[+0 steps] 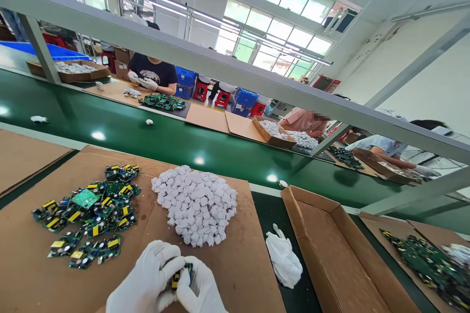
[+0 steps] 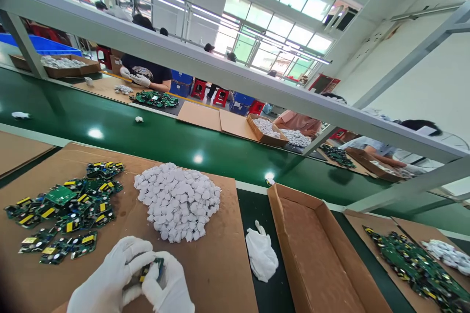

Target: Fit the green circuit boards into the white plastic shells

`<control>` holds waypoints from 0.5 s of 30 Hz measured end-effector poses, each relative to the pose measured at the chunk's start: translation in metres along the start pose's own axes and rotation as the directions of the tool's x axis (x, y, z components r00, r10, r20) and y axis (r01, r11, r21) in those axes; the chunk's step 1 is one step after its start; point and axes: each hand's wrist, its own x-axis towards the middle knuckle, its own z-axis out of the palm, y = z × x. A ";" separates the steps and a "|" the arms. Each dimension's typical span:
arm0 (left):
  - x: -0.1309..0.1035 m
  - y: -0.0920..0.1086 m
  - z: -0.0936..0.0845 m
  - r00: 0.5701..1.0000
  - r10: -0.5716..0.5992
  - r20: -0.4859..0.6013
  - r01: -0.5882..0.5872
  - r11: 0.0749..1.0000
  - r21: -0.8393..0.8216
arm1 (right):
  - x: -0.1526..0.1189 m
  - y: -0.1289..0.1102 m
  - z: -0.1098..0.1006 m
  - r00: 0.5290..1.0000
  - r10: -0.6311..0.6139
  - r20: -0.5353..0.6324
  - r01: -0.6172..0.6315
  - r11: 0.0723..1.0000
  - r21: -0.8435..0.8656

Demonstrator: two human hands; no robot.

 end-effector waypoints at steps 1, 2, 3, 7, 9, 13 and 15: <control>0.001 0.000 0.000 1.000 0.025 -0.009 -0.025 1.000 -0.007 | 0.001 -0.001 0.001 1.000 -0.008 -0.021 0.007 0.999 -0.041; 0.002 0.001 -0.001 0.999 0.041 -0.016 -0.041 0.999 -0.019 | 0.001 -0.001 0.002 0.999 -0.013 -0.038 0.011 0.998 -0.062; 0.003 0.002 -0.002 0.999 0.038 -0.027 -0.039 0.999 -0.026 | 0.001 -0.003 0.003 0.999 -0.010 -0.045 0.008 0.998 -0.061; 0.006 0.005 -0.004 0.996 -0.051 -0.075 0.049 0.998 -0.028 | 0.000 -0.017 0.006 0.998 0.030 -0.054 -0.025 0.996 0.089; 0.008 0.004 -0.003 0.996 -0.051 -0.070 0.049 0.998 -0.024 | -0.001 -0.022 0.007 0.999 0.046 0.009 -0.047 0.964 0.262; 0.009 0.004 0.002 0.994 0.036 -0.105 -0.033 0.999 0.031 | 0.003 -0.014 0.008 0.996 0.090 -0.011 -0.083 0.958 0.273; 0.010 0.004 0.003 0.983 0.082 -0.166 -0.071 0.995 0.071 | 0.005 -0.005 0.008 0.989 0.110 -0.100 -0.088 0.975 0.202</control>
